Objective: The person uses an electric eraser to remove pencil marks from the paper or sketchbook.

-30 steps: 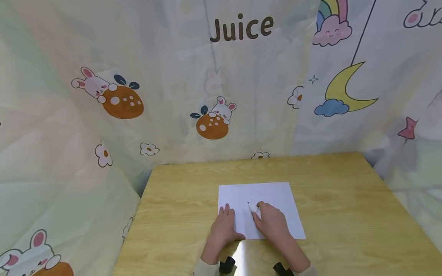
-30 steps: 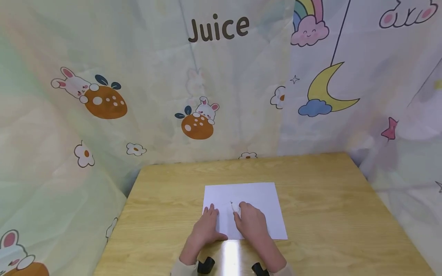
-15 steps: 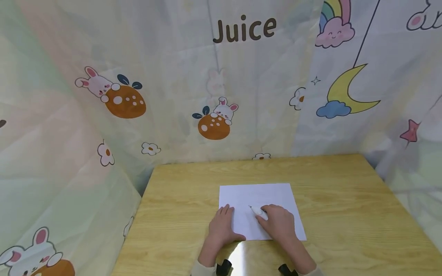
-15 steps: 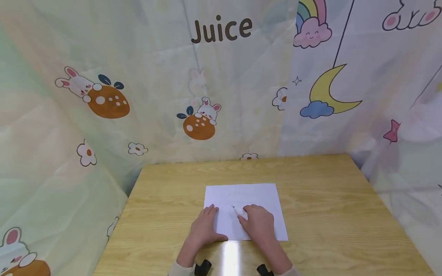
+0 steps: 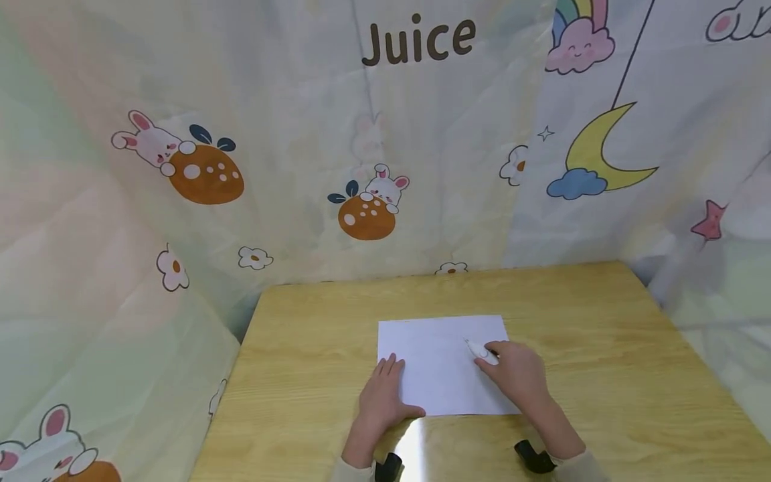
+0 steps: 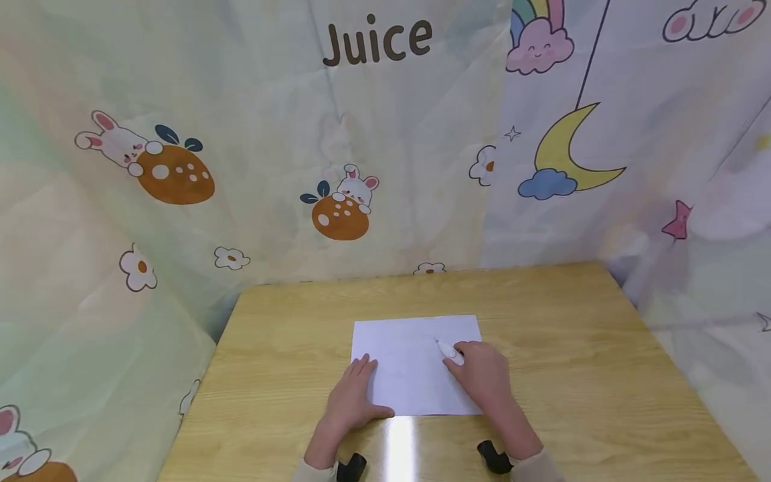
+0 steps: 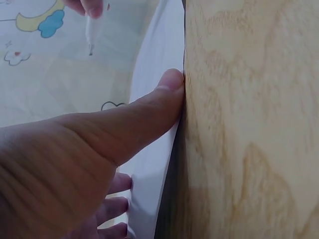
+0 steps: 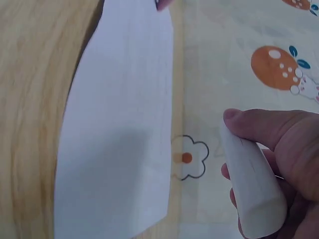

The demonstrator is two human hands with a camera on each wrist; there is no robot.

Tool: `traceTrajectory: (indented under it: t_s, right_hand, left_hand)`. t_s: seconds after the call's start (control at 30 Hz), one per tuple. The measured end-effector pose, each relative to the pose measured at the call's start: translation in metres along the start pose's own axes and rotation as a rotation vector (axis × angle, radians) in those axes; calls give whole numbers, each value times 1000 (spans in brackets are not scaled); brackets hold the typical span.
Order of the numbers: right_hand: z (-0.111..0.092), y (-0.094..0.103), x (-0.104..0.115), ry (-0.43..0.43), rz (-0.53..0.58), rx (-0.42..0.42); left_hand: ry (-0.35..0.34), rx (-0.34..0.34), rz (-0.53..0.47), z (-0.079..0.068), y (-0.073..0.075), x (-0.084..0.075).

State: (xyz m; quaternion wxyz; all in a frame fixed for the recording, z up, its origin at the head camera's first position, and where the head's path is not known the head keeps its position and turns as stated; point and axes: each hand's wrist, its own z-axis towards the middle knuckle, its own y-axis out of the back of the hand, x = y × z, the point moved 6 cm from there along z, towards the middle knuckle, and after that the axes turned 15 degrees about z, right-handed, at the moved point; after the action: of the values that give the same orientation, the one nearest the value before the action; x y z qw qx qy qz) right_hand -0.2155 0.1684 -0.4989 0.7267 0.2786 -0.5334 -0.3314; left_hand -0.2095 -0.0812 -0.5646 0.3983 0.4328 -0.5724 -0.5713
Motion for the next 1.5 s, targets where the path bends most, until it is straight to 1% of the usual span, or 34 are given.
traceTrajectory:
  t_s: [0.1, 0.27, 0.4, 0.5, 0.6, 0.7, 0.8, 0.93, 1.0, 1.13, 1.3, 1.4, 1.5]
  right_hand:
    - [4, 9, -14, -37, 10, -10]
    - [6, 23, -35, -105, 57, 0]
    - [11, 37, -51, -119, 82, -22]
    - [16, 41, -69, -140, 97, -21]
    - [17, 44, -89, -188, 162, -7]
    - [15, 50, -109, -228, 232, -19]
    - [14, 56, -124, -250, 280, -44]
    - [15, 64, -140, -242, 282, -92]
    - [14, 67, -146, -246, 278, -107]
    - [17, 71, -158, -268, 284, -98]
    - [22, 80, -173, -309, 279, -110]
    - [21, 81, -182, -343, 266, -108]
    - [22, 80, -189, -351, 252, -105]
  left_hand:
    - [-10, -8, 11, 3, 2, -1]
    - [-8, 20, 16, 2, -1, 0]
    - [-5, 18, 3, 2, -1, 2]
    - [-1, 35, 4, 3, -2, 3]
    - [-5, 52, 4, 2, -4, 3]
    - [-13, 57, -6, 1, -7, 2]
    - [-14, 56, -4, 1, -7, 1]
    - [-13, 31, -8, 0, -3, 2]
    - [-14, 44, -5, -3, -3, 3]
    - [-7, 83, 14, -4, -5, 2]
    - [-7, 60, 22, 3, 1, 1]
    - [-9, 64, 28, 3, 1, 2]
    - [2, 58, 33, 5, 1, 5]
